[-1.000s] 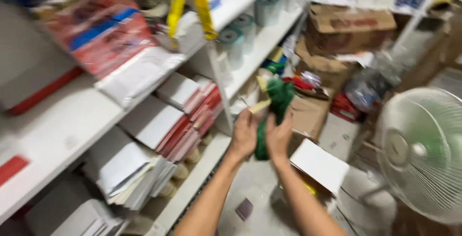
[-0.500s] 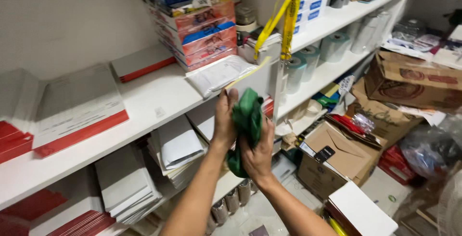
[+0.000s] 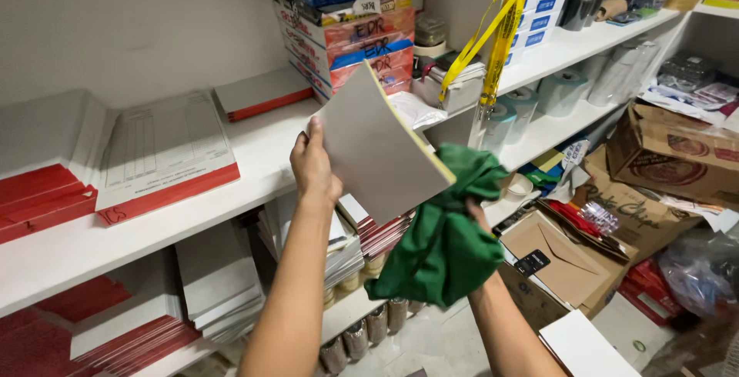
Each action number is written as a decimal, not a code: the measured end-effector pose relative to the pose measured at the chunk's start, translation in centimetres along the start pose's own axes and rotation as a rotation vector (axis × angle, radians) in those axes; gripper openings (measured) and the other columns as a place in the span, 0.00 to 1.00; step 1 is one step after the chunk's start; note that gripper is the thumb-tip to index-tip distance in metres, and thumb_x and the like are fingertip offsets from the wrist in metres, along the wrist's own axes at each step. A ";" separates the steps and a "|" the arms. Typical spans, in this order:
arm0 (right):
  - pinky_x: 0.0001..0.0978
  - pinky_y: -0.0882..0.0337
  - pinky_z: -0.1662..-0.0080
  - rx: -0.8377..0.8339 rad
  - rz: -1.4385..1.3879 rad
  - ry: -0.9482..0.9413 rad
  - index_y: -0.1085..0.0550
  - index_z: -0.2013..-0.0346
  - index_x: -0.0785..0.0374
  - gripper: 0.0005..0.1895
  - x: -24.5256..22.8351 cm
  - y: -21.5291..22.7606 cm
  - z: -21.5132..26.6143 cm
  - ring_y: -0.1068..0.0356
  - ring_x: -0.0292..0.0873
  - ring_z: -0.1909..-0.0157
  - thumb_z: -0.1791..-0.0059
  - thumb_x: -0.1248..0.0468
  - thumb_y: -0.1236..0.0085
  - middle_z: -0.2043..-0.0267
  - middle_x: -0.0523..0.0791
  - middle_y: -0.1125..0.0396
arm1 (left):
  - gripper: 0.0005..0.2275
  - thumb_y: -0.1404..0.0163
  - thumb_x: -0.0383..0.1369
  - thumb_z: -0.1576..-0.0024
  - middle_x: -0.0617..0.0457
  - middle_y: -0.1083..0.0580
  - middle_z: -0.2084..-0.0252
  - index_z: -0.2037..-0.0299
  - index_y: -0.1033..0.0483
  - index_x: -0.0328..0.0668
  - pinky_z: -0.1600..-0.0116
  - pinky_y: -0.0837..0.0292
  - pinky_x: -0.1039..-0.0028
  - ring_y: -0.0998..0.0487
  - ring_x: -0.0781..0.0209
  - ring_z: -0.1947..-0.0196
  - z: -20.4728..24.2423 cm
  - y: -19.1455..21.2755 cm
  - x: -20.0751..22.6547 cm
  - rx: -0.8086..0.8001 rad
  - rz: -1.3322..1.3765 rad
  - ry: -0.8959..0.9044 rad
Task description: The person wipes the covers of several notebooks one at a time using a green cloth while they are on a shelf and a stool, then rolls up the cloth.
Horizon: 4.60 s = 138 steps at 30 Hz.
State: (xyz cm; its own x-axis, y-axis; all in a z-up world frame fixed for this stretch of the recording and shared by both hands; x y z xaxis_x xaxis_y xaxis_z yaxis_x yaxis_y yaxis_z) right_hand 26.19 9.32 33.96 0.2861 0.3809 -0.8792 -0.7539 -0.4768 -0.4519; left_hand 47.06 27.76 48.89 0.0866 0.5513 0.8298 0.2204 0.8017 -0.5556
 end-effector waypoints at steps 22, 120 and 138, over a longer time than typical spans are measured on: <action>0.60 0.29 0.52 0.300 0.859 1.045 0.30 0.36 0.51 0.32 -11.1 -15.4 3.4 0.28 0.70 0.53 0.55 0.57 0.34 0.54 0.59 0.31 | 0.47 0.73 0.71 0.49 0.39 0.44 0.27 0.28 0.41 0.42 0.26 0.51 0.57 0.44 0.44 0.28 14.1 -7.1 3.2 -0.585 -0.265 0.327; 0.51 0.28 0.53 -0.991 1.361 1.674 0.30 0.37 0.47 0.39 1.2 -33.9 5.6 0.33 0.60 0.45 0.64 0.59 0.33 0.46 0.52 0.34 | 0.15 0.57 0.34 0.37 0.32 0.21 0.70 0.66 0.20 0.30 0.65 0.26 0.54 0.17 0.34 0.62 -13.3 22.6 18.2 0.455 -1.331 -0.416; 0.60 0.27 0.47 -0.525 1.519 0.929 0.39 0.30 0.41 0.35 2.2 -33.2 -5.0 0.35 0.62 0.40 0.53 0.48 0.47 0.43 0.47 0.37 | 0.33 0.43 0.44 0.43 0.26 0.39 0.34 0.31 0.39 0.34 0.37 0.41 0.36 0.40 0.29 0.32 -1.8 14.6 8.7 -0.326 -2.123 -0.714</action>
State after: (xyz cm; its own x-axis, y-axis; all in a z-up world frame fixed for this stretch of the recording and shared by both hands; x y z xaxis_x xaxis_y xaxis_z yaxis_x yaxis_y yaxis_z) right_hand 54.85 22.07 46.26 -0.0473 -0.9715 -0.2321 -0.4563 -0.1857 0.8702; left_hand 52.77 43.82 48.12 -0.6459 -0.7450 -0.1668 -0.3997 0.1438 0.9053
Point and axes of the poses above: each hand's wrist, its own z-axis away from the middle knuckle, its own y-axis out of the back of the hand, x = y × z, the point moved 7 cm from there along -z, towards the middle knuckle
